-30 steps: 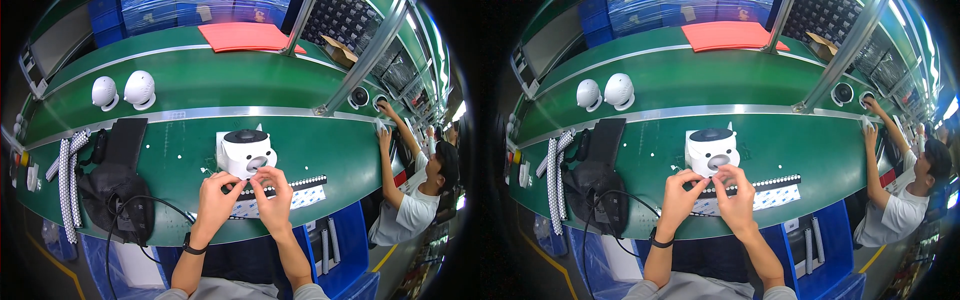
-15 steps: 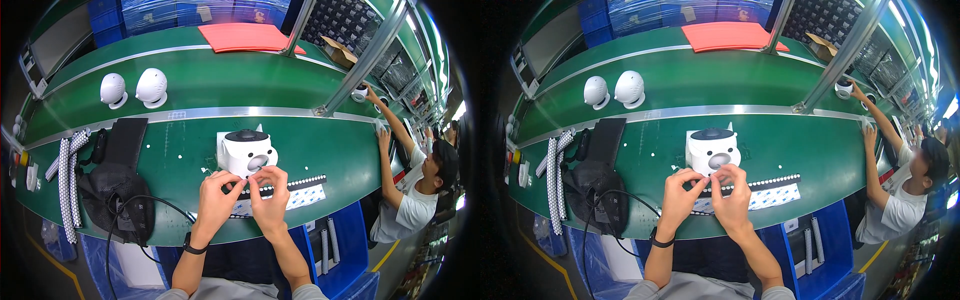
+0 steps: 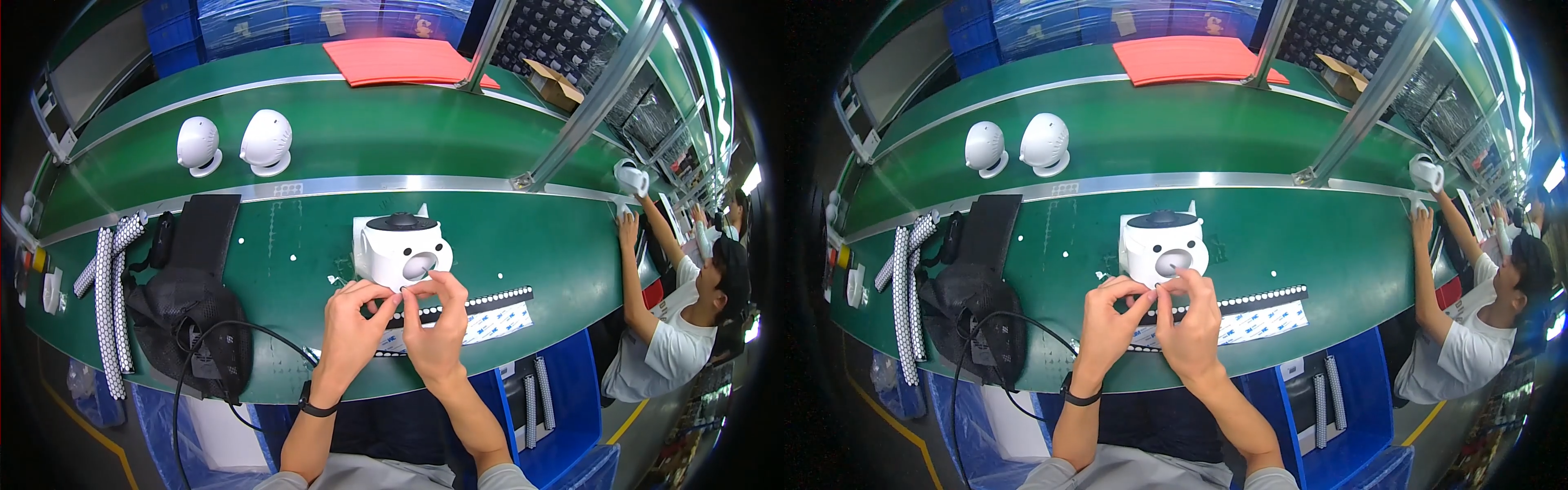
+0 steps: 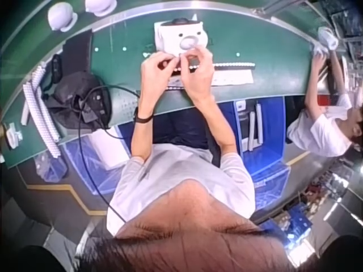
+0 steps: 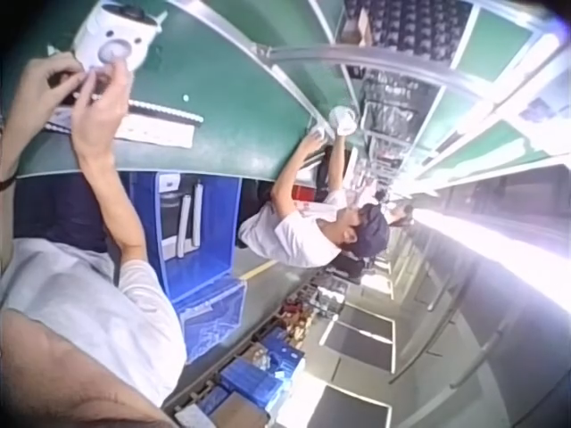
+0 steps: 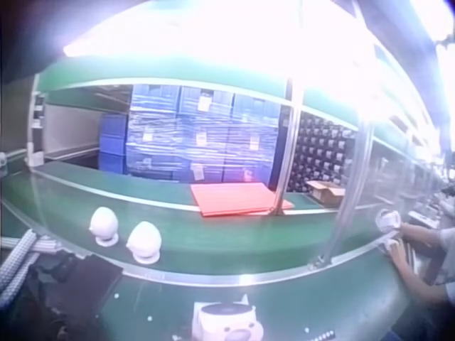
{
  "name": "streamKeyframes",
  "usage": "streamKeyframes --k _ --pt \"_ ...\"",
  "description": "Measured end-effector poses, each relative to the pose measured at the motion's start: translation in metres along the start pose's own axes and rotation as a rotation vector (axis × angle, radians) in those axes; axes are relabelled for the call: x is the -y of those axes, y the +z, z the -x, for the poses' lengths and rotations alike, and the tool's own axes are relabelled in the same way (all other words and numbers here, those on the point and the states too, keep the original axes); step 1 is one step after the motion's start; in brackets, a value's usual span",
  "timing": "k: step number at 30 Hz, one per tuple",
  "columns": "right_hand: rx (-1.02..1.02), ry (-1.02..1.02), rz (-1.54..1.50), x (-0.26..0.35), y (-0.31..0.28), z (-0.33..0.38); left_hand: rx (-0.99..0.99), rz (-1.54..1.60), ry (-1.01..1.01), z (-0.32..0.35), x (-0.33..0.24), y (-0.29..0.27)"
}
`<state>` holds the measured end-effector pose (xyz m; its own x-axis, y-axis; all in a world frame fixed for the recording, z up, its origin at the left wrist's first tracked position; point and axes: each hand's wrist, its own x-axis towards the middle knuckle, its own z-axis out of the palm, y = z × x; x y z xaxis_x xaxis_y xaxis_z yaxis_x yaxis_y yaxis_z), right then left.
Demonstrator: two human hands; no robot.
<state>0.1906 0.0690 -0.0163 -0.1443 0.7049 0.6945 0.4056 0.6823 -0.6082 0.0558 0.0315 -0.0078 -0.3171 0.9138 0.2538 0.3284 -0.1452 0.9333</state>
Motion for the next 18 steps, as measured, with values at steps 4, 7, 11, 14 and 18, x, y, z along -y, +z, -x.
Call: streamKeyframes --k 4,7,11,14,18 --pt "-0.020 0.012 0.176 0.003 -0.008 -0.009 -0.004 0.074 -0.041 0.000 0.001 -0.003" --pt "-0.104 -0.016 0.065 -0.003 -0.016 -0.014 0.031 0.170 -0.023 -0.001 0.001 -0.003" --pt "-0.135 0.008 0.009 -0.014 -0.030 -0.010 0.005 0.126 -0.054 -0.003 -0.004 0.000" --pt "-0.049 0.101 -0.028 -0.014 -0.036 -0.010 -0.066 0.039 -0.055 -0.004 -0.009 0.004" --pt "0.000 0.200 -0.119 -0.014 -0.037 -0.011 -0.146 -0.073 0.017 -0.003 -0.011 0.006"
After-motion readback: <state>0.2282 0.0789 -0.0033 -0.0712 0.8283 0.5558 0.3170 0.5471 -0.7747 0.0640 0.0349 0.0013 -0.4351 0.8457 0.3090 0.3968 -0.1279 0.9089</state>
